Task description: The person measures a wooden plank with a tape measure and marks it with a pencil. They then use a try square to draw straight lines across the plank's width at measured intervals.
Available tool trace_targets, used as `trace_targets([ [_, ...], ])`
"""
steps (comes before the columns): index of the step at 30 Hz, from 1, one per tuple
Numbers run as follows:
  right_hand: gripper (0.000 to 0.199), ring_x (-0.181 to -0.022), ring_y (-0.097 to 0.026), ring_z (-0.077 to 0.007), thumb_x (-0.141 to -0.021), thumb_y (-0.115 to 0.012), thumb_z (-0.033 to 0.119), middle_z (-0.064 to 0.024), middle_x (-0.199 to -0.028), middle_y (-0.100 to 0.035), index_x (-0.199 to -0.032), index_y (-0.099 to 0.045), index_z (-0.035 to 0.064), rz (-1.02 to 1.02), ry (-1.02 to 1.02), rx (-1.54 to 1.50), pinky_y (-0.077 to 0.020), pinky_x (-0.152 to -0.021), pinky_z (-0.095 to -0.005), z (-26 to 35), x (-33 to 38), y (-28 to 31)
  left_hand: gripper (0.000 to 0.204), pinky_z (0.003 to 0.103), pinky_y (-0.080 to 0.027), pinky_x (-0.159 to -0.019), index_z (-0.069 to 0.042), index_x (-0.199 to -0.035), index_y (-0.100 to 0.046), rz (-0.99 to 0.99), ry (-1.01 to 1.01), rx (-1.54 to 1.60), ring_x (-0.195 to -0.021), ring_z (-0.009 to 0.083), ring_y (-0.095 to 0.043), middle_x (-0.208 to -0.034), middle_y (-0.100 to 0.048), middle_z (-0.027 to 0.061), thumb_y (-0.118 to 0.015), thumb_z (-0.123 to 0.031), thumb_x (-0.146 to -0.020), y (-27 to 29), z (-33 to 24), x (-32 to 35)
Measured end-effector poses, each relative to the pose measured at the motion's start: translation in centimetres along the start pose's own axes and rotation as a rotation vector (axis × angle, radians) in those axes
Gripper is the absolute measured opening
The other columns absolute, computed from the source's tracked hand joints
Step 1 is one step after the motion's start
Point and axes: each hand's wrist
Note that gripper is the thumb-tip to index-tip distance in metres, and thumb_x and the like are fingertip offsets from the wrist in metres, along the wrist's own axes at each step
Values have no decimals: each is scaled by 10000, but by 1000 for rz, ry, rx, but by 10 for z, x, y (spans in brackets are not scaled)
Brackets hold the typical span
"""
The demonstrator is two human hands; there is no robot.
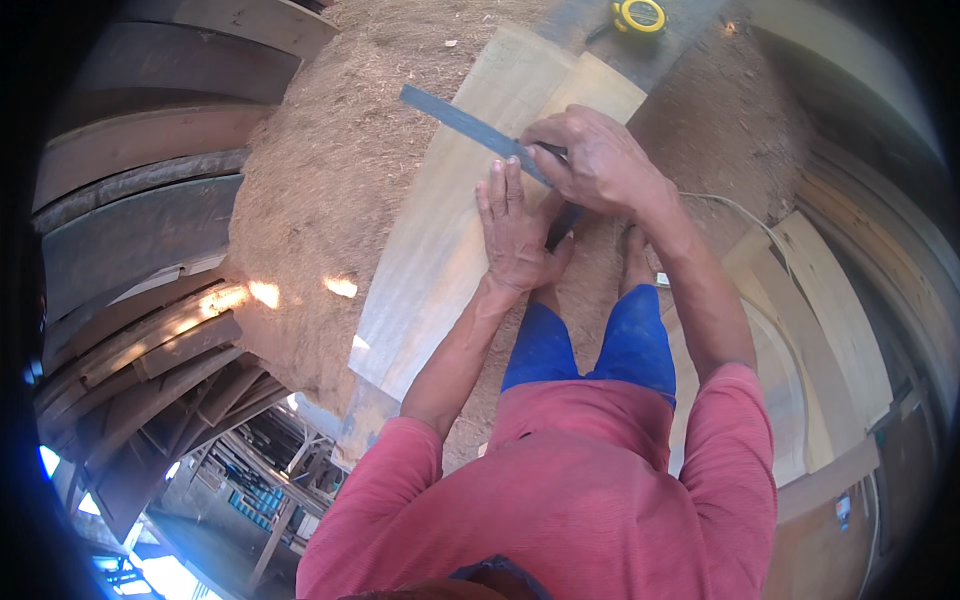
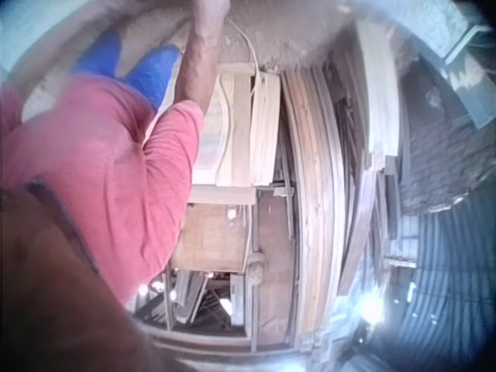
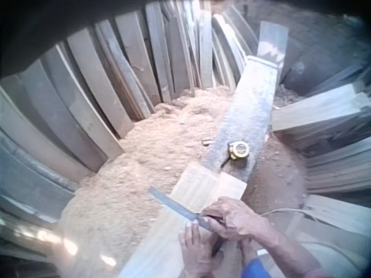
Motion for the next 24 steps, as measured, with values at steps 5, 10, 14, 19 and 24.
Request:
trace_targets([
  [5, 249, -1049, -711, -371, -994, -694, 189, -166, -1081, -794, -1160, -803, 39, 99, -46, 50, -568, -954, -490, -1, 46, 29, 823, 758, -101, -1285, -323, -1544, -634, -42, -24, -4, -1654, 554, -165, -1743, -262, 374, -825, -362, -744, -5, 1, 1],
  [10, 223, -1020, -706, -366, -996, -701, 186, -164, -1006, -772, -1133, -798, 39, 92, -92, 48, -565, -945, -488, -3, 78, 37, 854, 768, -107, -1277, -332, -1579, -592, -50, -49, -24, -1646, 578, -173, -1737, -261, 389, -820, -358, -756, -7, 3, 2],
  [14, 222, -1013, -704, -362, -1009, -694, 195, -161, -1009, -768, -1131, -796, 39, 20, -132, -4, -563, -945, -482, -10, 94, 33, 867, 769, -112, -1274, -340, -1593, -572, -52, -55, -43, -1643, 587, -170, -1738, -256, 392, -819, -364, -762, -8, 4, 2],
  [19, 235, -1014, -709, -359, -1034, -678, 202, -165, -1076, -787, -1150, -794, 34, -78, -173, -128, -561, -949, -471, -18, 113, 28, 893, 771, -118, -1271, -354, -1616, -546, -66, -78, -51, -1645, 584, -168, -1746, -245, 387, -817, -373, -765, -9, 5, 3],
  [24, 246, -1010, -717, -351, -1040, -687, 198, -168, -1132, -803, -1165, -793, 14, -137, -195, -185, -559, -948, -455, -21, 120, 22, 906, 782, -117, -1266, -362, -1630, -533, -58, -80, -61, -1645, 584, -165, -1753, -234, 384, -812, -386, -768, -11, 7, 4],
])
Point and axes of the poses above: each hand's wrist, its own x-axis away from the middle knuckle, its own y-axis out of the back of the hand, z = x × y
